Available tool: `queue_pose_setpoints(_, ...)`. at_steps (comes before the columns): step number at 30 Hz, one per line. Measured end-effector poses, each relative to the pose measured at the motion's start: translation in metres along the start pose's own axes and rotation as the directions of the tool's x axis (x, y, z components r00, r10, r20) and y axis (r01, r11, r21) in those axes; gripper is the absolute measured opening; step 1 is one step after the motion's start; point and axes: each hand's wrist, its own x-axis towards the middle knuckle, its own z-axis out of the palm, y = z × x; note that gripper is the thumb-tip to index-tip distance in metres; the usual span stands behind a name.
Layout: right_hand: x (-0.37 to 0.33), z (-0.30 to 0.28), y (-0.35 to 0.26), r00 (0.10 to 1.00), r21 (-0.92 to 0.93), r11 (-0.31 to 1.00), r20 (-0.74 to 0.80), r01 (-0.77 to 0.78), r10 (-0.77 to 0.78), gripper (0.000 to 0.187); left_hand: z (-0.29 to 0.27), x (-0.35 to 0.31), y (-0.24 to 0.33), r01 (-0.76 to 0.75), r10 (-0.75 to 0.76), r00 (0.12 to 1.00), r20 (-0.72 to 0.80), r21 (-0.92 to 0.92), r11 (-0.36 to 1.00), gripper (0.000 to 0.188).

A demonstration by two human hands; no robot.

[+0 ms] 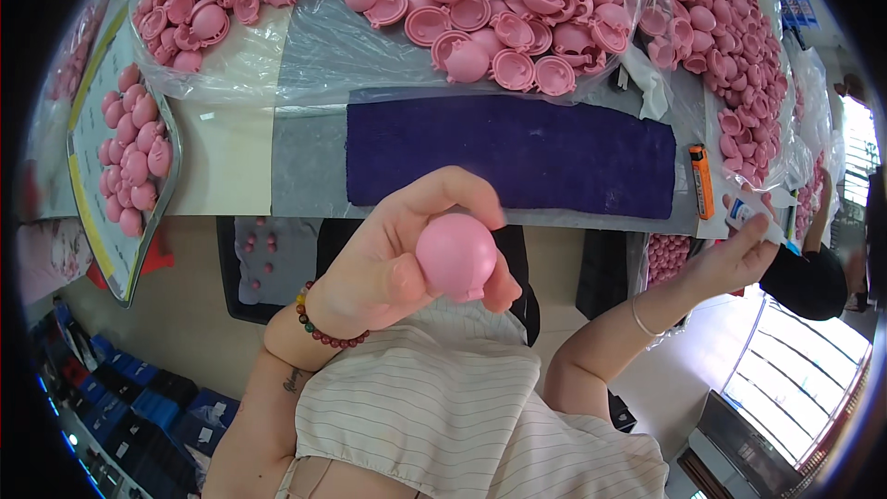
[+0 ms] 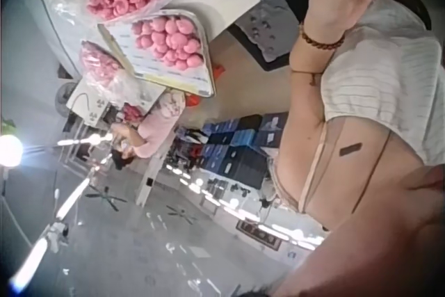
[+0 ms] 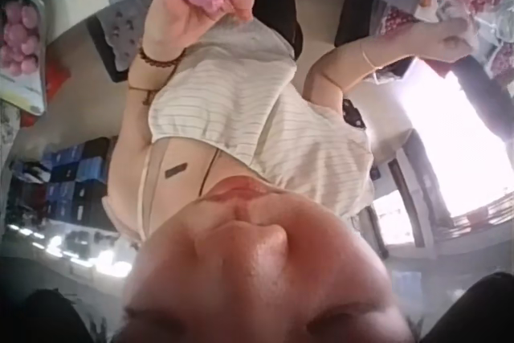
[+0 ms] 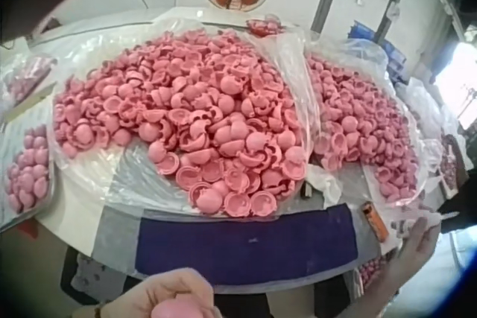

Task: Applying glue to the rim of a pink plastic shell and pressing it together with another shell to form a sphere.

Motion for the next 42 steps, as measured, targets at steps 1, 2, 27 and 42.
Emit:
queue_pose_setpoints(1,-0.007,0.007,-0.017,1.000,0.002,1.000,-0.004,-0.008,0.008,0.029,0.001,-0.001,0.002,0.022,-0.021,1.000,-0.021,0.049,0.999,0.060)
queue_pose_setpoints(2,-0.015,0.016,-0.033,0.993,0.104,0.988,0.055,-0.110,0.105,0.032,0.002,-0.002,0.004,0.043,-0.039,0.998,-0.044,0.097,0.994,0.059)
queue_pose_setpoints(27,-0.055,0.012,-0.050,0.926,0.276,0.948,0.376,-0.160,0.046,0.049,-0.014,0.029,0.078,0.187,0.400,0.864,0.307,0.540,-0.820,0.025)
queue_pose_setpoints(42,-0.090,0.038,-0.112,0.653,0.474,0.556,0.737,-0.683,0.175,0.057,0.008,0.018,0.007,-0.558,0.195,0.763,0.616,0.780,-0.282,0.016)
